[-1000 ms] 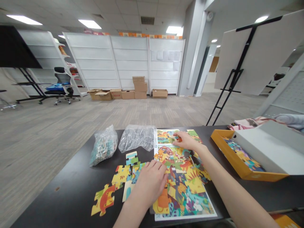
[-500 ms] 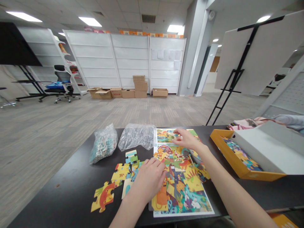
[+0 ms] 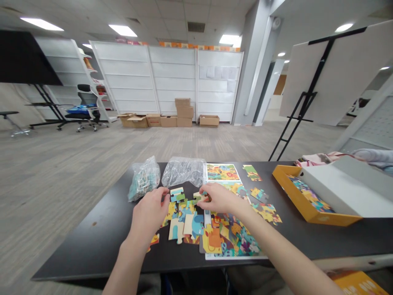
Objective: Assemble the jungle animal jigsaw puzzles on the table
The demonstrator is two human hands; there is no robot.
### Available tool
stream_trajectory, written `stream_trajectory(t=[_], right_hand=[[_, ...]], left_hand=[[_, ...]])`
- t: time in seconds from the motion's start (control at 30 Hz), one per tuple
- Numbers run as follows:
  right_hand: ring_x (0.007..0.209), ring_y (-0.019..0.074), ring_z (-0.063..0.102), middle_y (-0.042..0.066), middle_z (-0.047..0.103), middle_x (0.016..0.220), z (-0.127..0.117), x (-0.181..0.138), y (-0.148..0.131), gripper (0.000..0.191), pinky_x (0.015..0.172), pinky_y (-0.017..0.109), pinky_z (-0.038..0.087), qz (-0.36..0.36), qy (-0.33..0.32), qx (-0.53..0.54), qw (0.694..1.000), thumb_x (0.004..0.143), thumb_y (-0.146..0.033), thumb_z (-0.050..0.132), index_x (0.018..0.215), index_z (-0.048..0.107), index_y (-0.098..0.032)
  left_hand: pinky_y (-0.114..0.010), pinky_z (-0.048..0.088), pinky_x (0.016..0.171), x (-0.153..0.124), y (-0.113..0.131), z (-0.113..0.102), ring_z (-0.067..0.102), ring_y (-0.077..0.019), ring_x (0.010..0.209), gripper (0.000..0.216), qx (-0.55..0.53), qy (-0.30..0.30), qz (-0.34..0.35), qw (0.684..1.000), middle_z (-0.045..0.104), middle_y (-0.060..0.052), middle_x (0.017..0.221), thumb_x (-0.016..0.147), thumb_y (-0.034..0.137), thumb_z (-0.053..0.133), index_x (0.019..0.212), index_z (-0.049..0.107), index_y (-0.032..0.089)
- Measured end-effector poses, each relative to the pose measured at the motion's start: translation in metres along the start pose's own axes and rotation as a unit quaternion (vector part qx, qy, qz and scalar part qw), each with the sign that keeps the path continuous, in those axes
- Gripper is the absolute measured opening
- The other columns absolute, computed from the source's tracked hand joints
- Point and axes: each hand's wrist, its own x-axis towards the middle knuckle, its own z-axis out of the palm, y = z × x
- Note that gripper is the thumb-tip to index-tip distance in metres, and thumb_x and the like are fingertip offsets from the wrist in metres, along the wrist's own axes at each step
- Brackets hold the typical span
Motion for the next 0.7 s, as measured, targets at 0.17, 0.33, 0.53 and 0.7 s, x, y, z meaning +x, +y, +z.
stream_trajectory(t=[0.17, 0.33, 0.53, 0.7], right_hand=[[0.094, 0.0238, 0.065, 0.011, 0.069, 0.104, 0.015, 0.007, -0.010, 0.025, 0.079, 0.031, 0.045, 0.004, 0.021, -0.040, 0.999, 0.092, -0.038, 0.061, 0.102, 0.067, -0.016], [0.104, 0.0257, 0.064, 0.012, 0.068, 0.109, 0.019, 0.008, -0.016, 0.025, 0.091, 0.035, 0.046, -0.017, 0.009, -0.062, 0.998, 0.097, -0.035, 0.056, 0.104, 0.069, -0.015], [0.123, 0.0276, 0.056, 0.016, 0.058, 0.135, 0.017, -0.004, -0.010, 0.037, 0.103, 0.041, 0.042, -0.029, 0.019, -0.013, 0.999, 0.100, -0.035, 0.051, 0.131, 0.060, -0.018], [0.117, 0.0278, 0.059, 0.014, 0.066, 0.120, 0.014, -0.013, -0.003, 0.034, 0.099, 0.039, 0.045, 0.001, 0.024, 0.009, 1.000, 0.095, -0.033, 0.059, 0.124, 0.061, -0.014]], left_hand=[[-0.039, 0.049, 0.090, 0.003, -0.009, 0.015, 0.063, -0.0289, 0.109, 0.026, 0.008, -0.026, 0.064, 0.998, 0.071, -0.010, 0.117, 0.095, 0.030, 0.047, 0.112, 0.064, 0.019], [-0.040, 0.045, 0.102, 0.018, -0.012, 0.036, 0.058, -0.0294, 0.122, 0.036, -0.014, -0.052, 0.113, 0.992, 0.064, -0.012, 0.133, 0.092, 0.031, 0.051, 0.125, 0.059, 0.019], [-0.046, 0.042, 0.106, 0.027, -0.012, 0.041, 0.054, -0.0317, 0.129, 0.047, -0.030, -0.091, 0.108, 0.990, 0.060, -0.016, 0.140, 0.091, 0.031, 0.050, 0.135, 0.053, 0.016], [-0.044, 0.044, 0.104, 0.030, -0.015, 0.041, 0.059, -0.0314, 0.124, 0.047, -0.066, -0.076, 0.114, 0.988, 0.065, -0.016, 0.131, 0.087, 0.036, 0.056, 0.130, 0.057, 0.016]])
